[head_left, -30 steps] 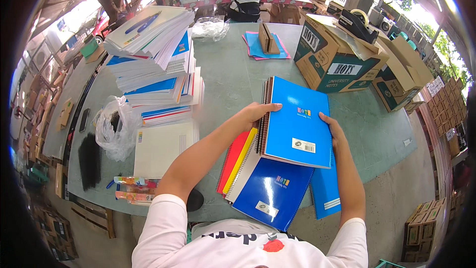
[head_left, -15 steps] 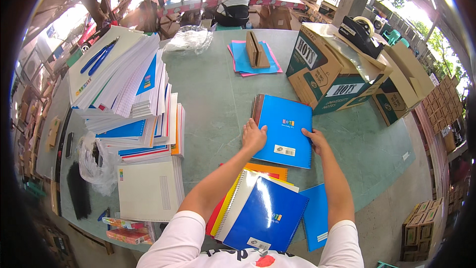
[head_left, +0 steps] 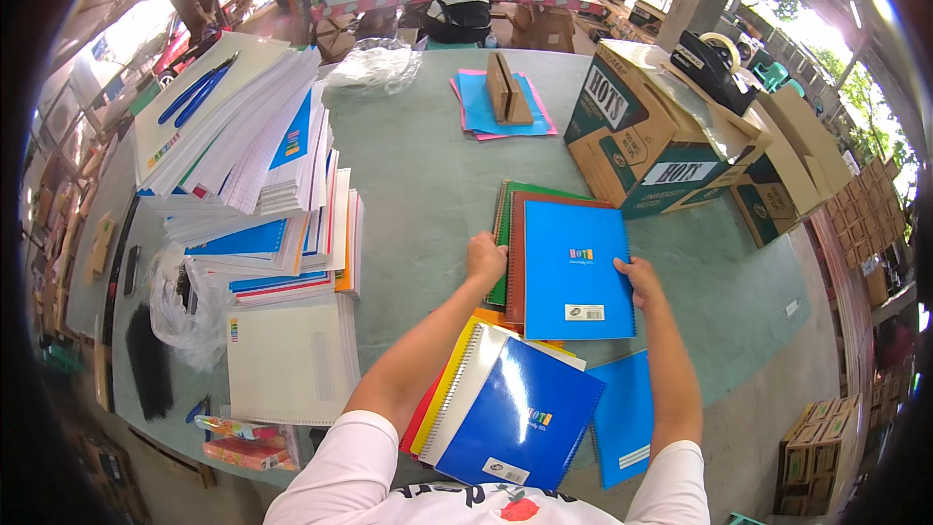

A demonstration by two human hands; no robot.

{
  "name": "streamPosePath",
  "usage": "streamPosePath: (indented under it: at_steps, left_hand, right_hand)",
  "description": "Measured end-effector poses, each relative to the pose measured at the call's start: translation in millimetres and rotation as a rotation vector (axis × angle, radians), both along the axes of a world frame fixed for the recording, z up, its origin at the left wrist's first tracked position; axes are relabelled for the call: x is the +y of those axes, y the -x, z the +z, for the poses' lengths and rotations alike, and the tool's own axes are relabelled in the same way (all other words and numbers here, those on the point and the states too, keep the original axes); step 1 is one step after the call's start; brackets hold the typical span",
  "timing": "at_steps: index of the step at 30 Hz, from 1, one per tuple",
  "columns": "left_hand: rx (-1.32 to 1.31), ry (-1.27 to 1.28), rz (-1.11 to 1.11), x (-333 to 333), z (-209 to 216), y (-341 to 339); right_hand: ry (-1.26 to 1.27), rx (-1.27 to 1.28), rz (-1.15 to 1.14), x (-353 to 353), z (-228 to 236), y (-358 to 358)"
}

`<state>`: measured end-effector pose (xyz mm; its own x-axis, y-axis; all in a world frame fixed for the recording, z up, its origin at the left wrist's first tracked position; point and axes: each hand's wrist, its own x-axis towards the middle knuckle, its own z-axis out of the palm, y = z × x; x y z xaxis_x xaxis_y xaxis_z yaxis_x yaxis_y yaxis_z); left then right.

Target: The person sorts notebooks by color on a table and then inserts spiral binding coils into the pre-punched holes of individual notebooks by hand, using a small black tool to help guide the process.

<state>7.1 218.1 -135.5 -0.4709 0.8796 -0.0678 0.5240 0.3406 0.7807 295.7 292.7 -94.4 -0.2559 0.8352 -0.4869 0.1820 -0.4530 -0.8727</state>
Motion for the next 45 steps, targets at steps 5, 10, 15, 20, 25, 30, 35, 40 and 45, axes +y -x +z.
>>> streamPosePath:
  at_steps: [5, 10, 15, 20, 25, 30, 35, 40, 45]
  left_hand:
    - [-0.197, 0.144, 0.031, 6, 25, -9]
    - [0.032, -0.213, 0.062, -4, 54, 58]
    - [0.208, -0.421, -0.068, -60, 174, 84]
    - [0.409, -0.539, -0.031, -157, 281, 71]
    - [0.163, -0.682, 0.056, -217, 317, 74]
    - [-0.008, -0.692, 0.058, -287, 326, 96]
    - [-0.195, -0.697, 0.082, -337, 304, 119]
    - [-0.264, -0.741, 0.157, -336, 285, 120]
    - [-0.382, -0.761, 0.049, -324, 287, 111]
  right_hand:
    - [0.032, -0.041, -0.16, -1, -12, -11]
    - [0.068, 0.022, -0.07, -14, 10, 1]
    - [-0.252, -0.103, 0.166, -7, 84, -1]
    - [-0.812, -0.673, 0.79, 25, 246, 80]
    - [-0.912, -1.516, 1.091, 25, 234, 174]
    - [-1.185, -1.495, 1.242, 23, 183, 212]
    - [-1.103, -1.622, 1.43, -8, 220, 212]
    - [-1.132, -1.717, 1.68, -34, 221, 215]
    - [-1.312, -1.633, 1.718, -20, 109, 233]
